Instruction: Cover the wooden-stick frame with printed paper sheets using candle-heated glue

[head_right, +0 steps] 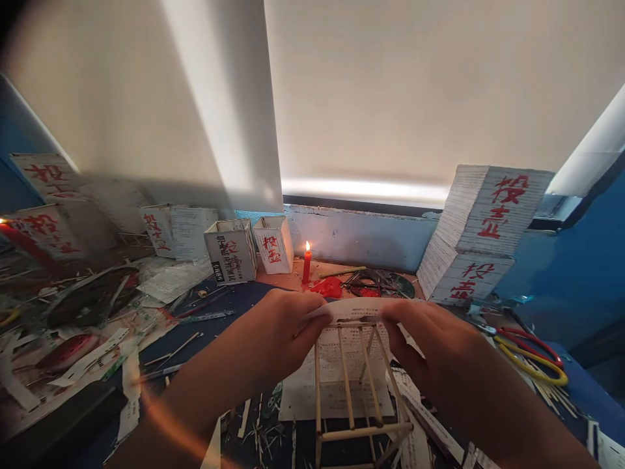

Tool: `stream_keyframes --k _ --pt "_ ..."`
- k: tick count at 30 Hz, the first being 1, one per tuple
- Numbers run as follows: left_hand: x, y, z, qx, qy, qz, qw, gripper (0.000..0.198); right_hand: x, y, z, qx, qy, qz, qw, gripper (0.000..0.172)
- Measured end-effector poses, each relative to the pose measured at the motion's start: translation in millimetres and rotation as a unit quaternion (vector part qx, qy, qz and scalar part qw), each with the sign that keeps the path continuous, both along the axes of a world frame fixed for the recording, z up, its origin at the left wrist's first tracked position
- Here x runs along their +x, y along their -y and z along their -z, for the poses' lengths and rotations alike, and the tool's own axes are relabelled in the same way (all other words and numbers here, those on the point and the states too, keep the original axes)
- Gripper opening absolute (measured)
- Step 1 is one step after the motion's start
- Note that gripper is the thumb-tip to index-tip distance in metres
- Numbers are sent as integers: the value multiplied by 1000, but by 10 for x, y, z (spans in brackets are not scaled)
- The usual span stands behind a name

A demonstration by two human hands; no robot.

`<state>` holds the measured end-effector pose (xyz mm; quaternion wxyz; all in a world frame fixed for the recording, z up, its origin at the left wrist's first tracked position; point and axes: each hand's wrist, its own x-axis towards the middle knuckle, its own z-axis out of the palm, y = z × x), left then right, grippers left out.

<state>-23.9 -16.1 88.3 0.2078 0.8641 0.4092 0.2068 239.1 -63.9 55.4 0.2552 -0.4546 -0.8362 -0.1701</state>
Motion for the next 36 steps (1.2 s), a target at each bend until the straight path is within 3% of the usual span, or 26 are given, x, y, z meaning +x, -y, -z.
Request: stream_keyframes --k 10,16,21,31,36 --pt "-25 14 -17 -34 -15 3 999 33 -115 74 -114 -73 -79 -46 993 22" --pt "-14 -2 18 -20 -3 3 1000 31 -133 -21 -3 -22 -76 -70 994 27" --pt "-3 9 -26 -21 14 10 1000 28 -233 -58 -15 2 -92 -73 993 26" --pt "4 27 -78 -10 16 3 1000 31 -296 -68 3 -95 -153 -101 978 24" --pt "-87 45 -78 -30 10 15 999 33 -288 -65 -45 -71 -126 -90 985 25"
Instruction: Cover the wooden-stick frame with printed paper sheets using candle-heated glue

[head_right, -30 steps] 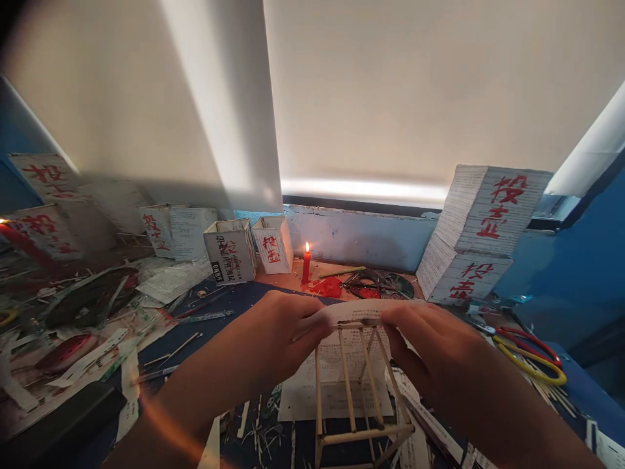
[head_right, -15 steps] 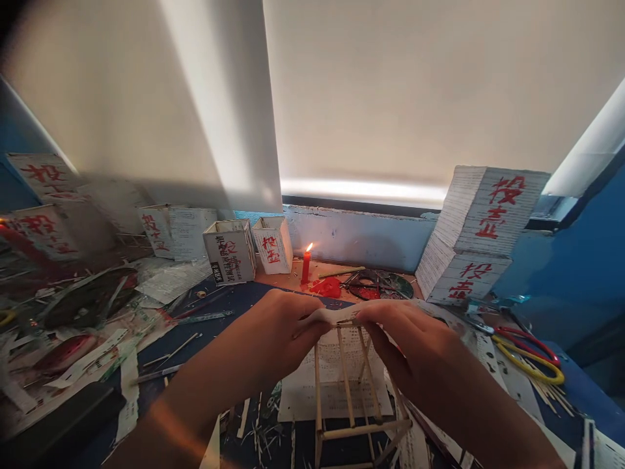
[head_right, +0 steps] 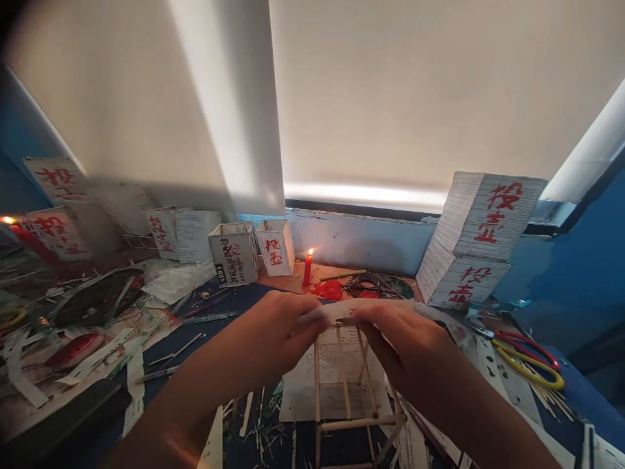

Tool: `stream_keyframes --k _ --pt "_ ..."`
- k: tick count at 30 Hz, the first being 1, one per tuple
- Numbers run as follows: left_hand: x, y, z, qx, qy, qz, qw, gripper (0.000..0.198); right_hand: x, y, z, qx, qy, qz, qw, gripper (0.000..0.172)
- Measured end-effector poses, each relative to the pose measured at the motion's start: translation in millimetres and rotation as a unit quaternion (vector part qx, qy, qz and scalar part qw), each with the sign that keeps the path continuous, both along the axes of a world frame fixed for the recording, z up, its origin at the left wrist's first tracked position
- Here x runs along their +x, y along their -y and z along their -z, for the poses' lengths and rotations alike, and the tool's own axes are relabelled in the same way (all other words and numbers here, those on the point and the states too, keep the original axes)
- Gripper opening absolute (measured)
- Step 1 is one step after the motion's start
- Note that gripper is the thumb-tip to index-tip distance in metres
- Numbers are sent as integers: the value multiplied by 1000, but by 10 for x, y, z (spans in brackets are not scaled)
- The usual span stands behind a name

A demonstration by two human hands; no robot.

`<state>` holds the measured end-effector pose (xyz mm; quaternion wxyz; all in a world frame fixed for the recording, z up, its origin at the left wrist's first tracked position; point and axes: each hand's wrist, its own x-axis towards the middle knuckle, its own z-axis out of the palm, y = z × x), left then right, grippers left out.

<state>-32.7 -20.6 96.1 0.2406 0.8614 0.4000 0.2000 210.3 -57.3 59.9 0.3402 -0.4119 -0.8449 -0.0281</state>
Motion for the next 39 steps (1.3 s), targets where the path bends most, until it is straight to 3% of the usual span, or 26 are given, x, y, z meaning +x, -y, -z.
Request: stream_keyframes --k 7,17,39 --pt "-144 53 -92 -40 -33 18 999 23 35 59 -56 20 26 11 999 20" --pt "-74 -70 81 -18 32 57 998 21 -111 13 -140 -5 12 -21 1000 23" --pt "-111 -93 24 4 56 69 996 21 -296 -131 -196 -10 25 -109 994 23"
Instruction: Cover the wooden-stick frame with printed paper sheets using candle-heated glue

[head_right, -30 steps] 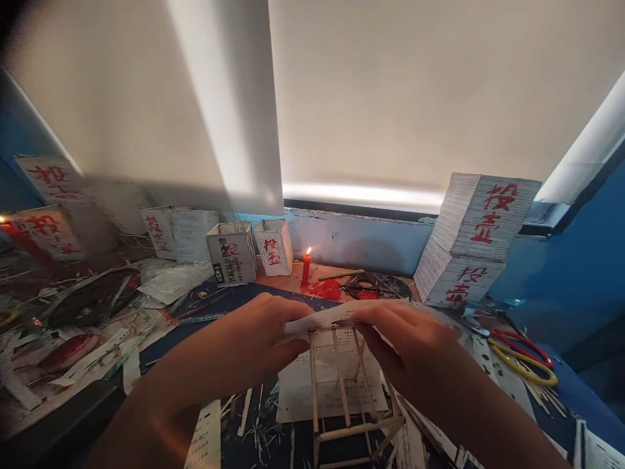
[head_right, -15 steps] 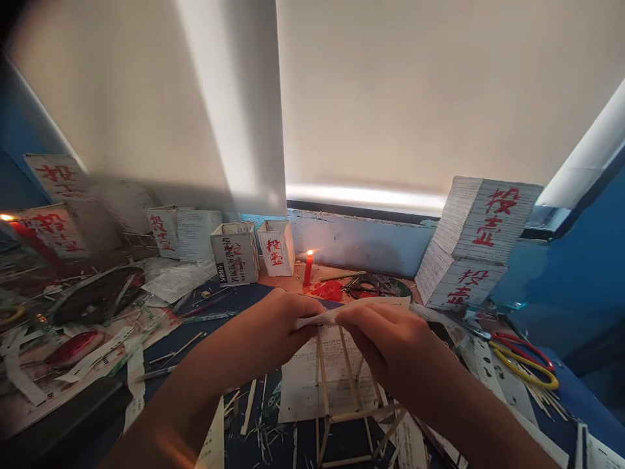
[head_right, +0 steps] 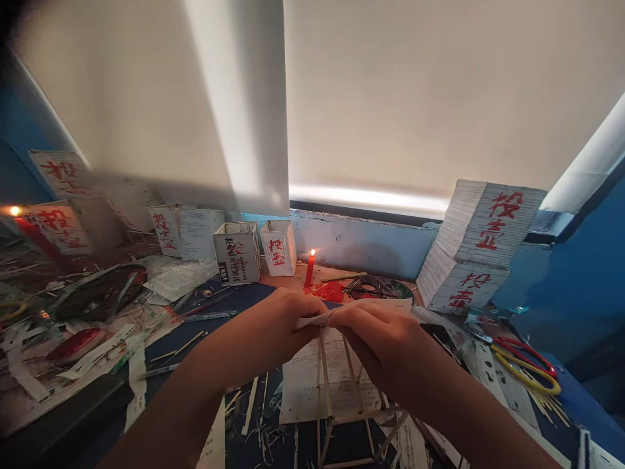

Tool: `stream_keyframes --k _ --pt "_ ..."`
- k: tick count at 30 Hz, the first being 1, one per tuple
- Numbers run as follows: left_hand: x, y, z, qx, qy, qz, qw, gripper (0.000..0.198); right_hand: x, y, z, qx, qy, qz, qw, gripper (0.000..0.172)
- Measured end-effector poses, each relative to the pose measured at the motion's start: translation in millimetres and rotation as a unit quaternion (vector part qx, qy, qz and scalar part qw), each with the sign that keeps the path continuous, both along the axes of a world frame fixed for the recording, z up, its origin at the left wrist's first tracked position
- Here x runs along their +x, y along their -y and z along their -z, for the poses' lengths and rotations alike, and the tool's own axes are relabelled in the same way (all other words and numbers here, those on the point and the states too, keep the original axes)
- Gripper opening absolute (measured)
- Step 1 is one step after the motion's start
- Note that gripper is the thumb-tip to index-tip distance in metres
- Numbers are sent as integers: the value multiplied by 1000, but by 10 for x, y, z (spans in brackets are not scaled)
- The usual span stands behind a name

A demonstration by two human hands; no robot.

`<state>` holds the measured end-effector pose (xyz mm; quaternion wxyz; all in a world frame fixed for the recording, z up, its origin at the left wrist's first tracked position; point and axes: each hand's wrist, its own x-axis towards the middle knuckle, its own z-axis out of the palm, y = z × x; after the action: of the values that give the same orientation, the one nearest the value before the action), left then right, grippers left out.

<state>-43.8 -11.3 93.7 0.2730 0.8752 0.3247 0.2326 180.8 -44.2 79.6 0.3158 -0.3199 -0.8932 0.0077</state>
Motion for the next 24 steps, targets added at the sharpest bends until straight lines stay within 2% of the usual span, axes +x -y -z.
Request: stream_keyframes --k 13,18,24 --pt "-16 -4 3 7 10 7 1000 23 -26 -16 1 -14 -1 -12 1000 23" --pt "-10 2 51 3 -30 -10 999 21 50 1 -41 -9 17 45 999 24" --pt "24 -1 80 12 -36 -6 999 25 133 91 -129 -3 50 43 998 28"
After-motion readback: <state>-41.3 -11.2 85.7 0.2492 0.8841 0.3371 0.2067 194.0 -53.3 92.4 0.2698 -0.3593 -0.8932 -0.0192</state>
